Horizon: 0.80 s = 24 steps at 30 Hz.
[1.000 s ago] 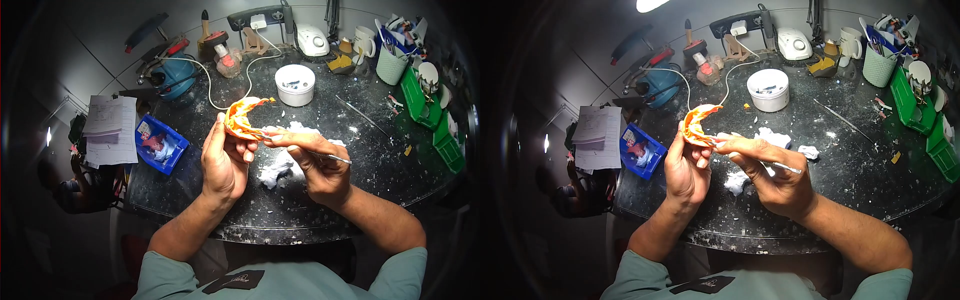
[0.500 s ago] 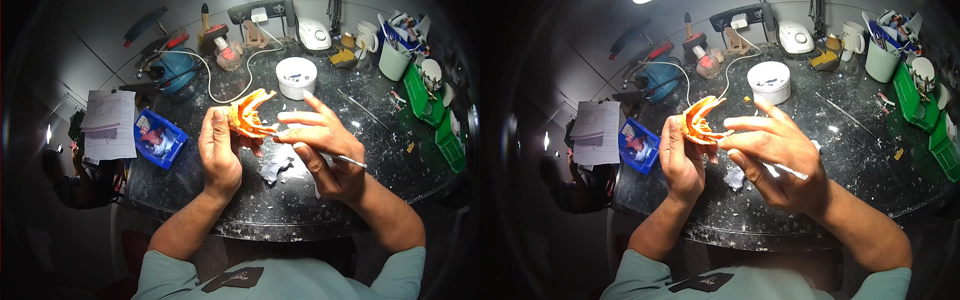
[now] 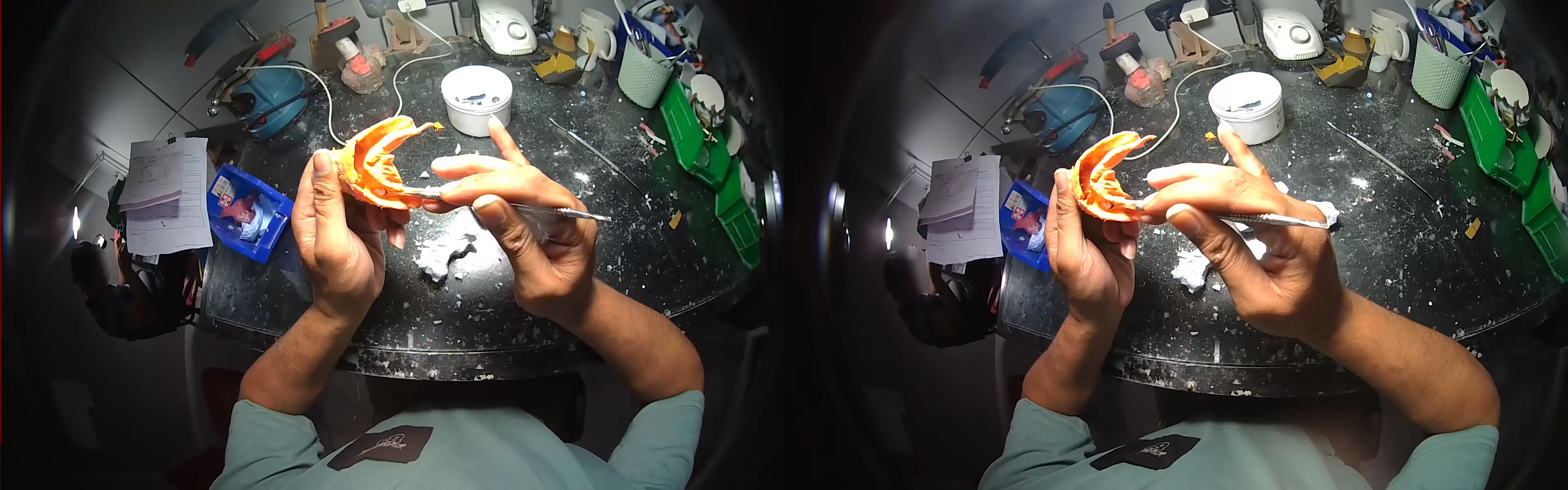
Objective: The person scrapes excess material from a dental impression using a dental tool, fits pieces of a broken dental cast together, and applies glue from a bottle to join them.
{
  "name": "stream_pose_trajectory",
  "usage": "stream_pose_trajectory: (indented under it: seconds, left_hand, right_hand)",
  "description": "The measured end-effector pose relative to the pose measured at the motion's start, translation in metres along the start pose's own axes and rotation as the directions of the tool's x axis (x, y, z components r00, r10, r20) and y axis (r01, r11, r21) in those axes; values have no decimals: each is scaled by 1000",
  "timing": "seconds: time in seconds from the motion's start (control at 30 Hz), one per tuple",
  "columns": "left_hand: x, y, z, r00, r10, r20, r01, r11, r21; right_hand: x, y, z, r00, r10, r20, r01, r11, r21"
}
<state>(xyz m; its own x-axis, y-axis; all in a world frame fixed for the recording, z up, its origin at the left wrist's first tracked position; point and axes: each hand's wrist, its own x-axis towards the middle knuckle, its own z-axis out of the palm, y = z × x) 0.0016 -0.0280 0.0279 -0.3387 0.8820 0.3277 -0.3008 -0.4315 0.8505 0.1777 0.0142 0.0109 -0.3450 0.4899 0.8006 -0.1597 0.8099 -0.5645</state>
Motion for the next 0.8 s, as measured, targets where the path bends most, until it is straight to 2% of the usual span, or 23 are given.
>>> stream_pose_trajectory:
  seconds: [0.23, 0.47, 0.67, 0.77, 0.8]
  left_hand:
    - [4, -5, -11, 990, -141, 22, 143, 984, -109]
    - [3, -7, -11, 983, -182, 15, 182, 970, -160]
    - [4, -7, -10, 982, -185, 26, 187, 970, -154]
    - [4, -8, -11, 983, -182, 34, 185, 970, -155]
    - [4, -8, -11, 983, -181, 38, 185, 971, -155]
  right_hand:
    - [-2, -1, 6, 997, 78, -20, -75, 993, 95]
    - [-3, -2, 7, 992, 127, -27, -121, 979, 164]
    - [-5, -1, 13, 975, 199, -96, -160, 934, 319]
    - [-7, -6, 17, 944, 317, -93, -228, 830, 509]
    - [-7, -6, 17, 945, 314, -90, -231, 839, 493]
